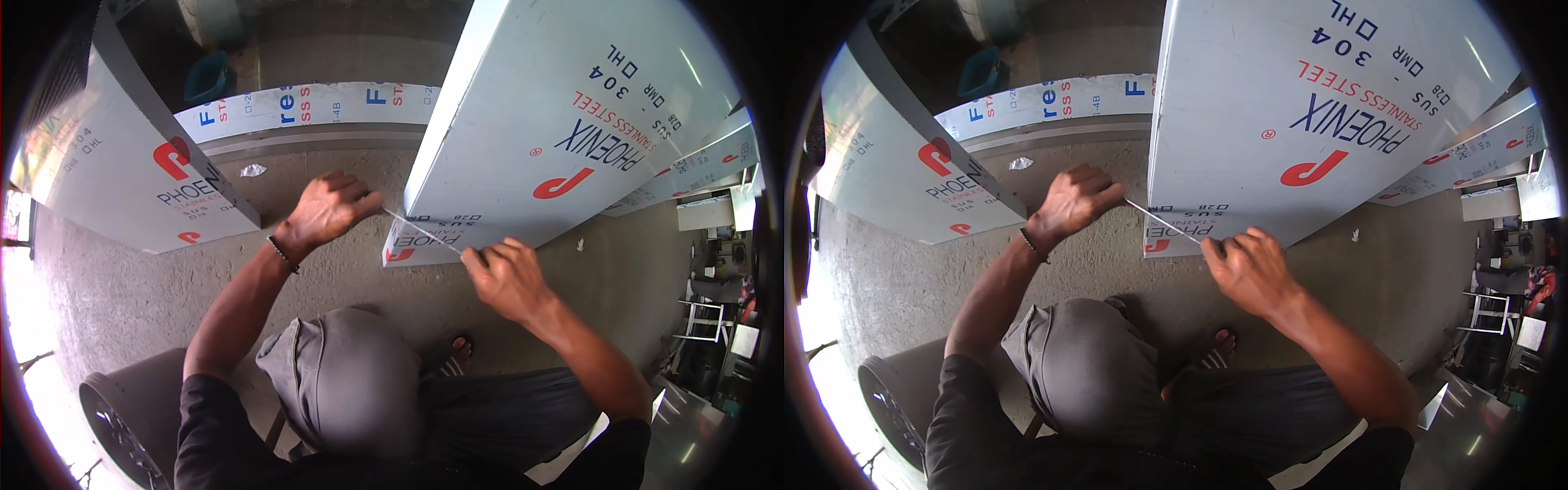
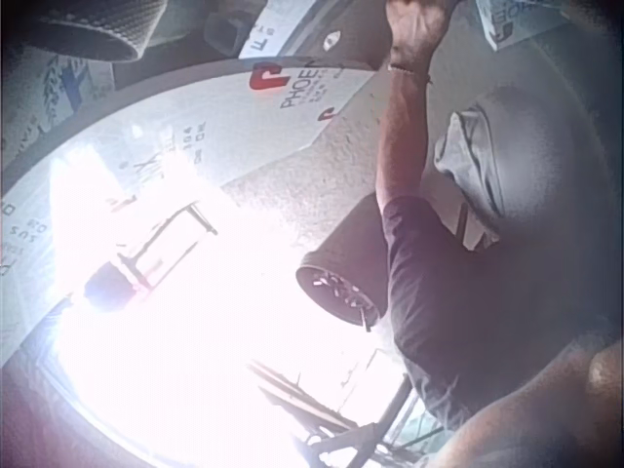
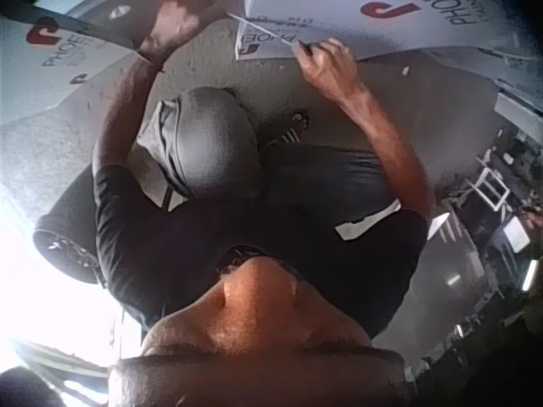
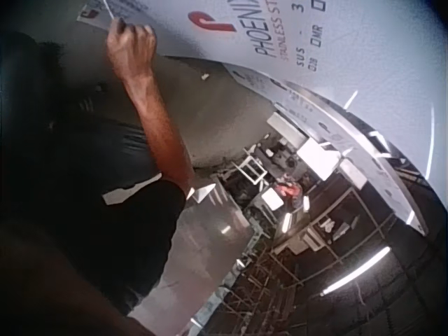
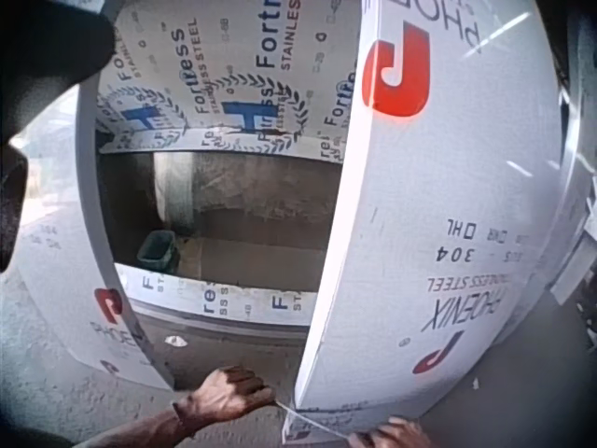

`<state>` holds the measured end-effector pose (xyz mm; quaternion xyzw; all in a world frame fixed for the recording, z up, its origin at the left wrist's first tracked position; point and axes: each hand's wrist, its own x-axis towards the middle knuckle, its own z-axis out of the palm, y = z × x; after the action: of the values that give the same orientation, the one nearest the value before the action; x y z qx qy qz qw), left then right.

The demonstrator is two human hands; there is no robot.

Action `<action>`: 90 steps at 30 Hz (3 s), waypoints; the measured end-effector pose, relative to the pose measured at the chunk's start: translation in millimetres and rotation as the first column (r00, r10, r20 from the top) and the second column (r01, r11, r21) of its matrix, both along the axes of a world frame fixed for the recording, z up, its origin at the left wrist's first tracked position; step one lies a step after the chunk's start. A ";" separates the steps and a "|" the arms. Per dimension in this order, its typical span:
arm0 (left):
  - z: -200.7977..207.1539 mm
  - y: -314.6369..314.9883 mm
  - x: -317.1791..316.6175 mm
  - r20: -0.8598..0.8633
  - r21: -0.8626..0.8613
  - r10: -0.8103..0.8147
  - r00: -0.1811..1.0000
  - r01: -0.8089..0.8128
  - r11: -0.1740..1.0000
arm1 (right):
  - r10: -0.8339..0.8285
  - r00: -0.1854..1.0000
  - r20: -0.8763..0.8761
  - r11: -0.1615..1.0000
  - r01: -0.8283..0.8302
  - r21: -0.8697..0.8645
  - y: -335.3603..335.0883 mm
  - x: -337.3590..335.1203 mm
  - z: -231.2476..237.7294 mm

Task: The person uses a thin metal tool to lift and peel back strips of protective plastic film from the edges and surfaces of several large stainless steel panels.

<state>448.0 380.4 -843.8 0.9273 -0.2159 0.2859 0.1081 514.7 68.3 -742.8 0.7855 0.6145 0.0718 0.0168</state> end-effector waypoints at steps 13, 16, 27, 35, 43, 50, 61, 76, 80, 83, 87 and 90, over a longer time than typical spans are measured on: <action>-179.6 -26.4 -37.6 -0.310 0.058 -0.026 0.950 0.047 0.997 | 0.035 0.999 -0.023 0.981 -0.039 -0.192 -25.4 -33.6 -185.5; -198.5 -29.1 -39.2 -0.369 0.093 -0.006 0.929 0.043 0.995 | -0.008 0.997 -0.072 0.972 -0.009 -0.233 -30.6 -39.8 -210.7; -242.5 -25.1 -43.6 -0.204 0.268 0.001 0.979 0.055 0.962 | -0.187 0.951 -0.246 0.924 0.085 -0.374 -35.5 -34.3 -252.8; -111.2 -9.0 -25.2 -0.534 -0.150 -0.159 0.831 0.092 0.984 | -0.236 0.895 -0.380 0.952 0.135 -0.273 -26.3 13.1 -154.3; 13.4 14.7 -13.2 -0.611 -0.476 -0.338 0.716 0.009 0.879 | -0.396 0.497 -0.772 0.878 -0.042 -0.477 -6.1 40.2 -74.0; 82.9 4.8 -14.6 -0.689 -0.464 -0.327 0.647 -0.047 0.885 | -0.326 0.477 -0.816 0.902 -0.099 -0.419 -3.0 40.4 -31.2; 162.8 -10.5 -10.5 -0.498 -0.720 -0.342 0.797 -0.159 0.676 | -0.319 0.477 -0.819 0.923 -0.041 -0.383 12.0 41.3 36.7; 313.0 -97.1 17.6 0.097 -0.954 -0.327 0.940 -0.007 -0.301 | -0.100 -0.031 -0.994 0.972 -0.217 -0.091 0.9 87.2 204.1; 367.6 -129.9 11.6 0.045 -0.989 -0.474 0.880 -0.028 -0.145 | -0.194 -0.065 -0.979 0.955 -0.240 -0.174 -9.8 99.4 270.0; 424.9 -153.0 17.2 0.059 -0.944 -0.517 0.854 -0.120 -0.306 | -0.169 -0.029 -0.985 0.961 -0.225 -0.158 -20.9 104.9 320.1; 508.0 -151.5 21.3 0.030 -0.954 -0.508 0.861 -0.126 -0.270 | -0.246 0.186 -0.951 0.930 -0.233 -0.285 -12.8 104.1 418.9; 586.1 -133.9 20.1 0.000 -0.943 -0.381 0.924 -0.127 -0.309 | -0.075 0.385 -0.920 0.988 -0.093 -0.120 -3.4 98.1 512.1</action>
<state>468.1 246.4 -257.6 0.4595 0.0199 0.1755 0.8705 612.8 64.9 -230.7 0.6860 0.5281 -0.4230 -0.2676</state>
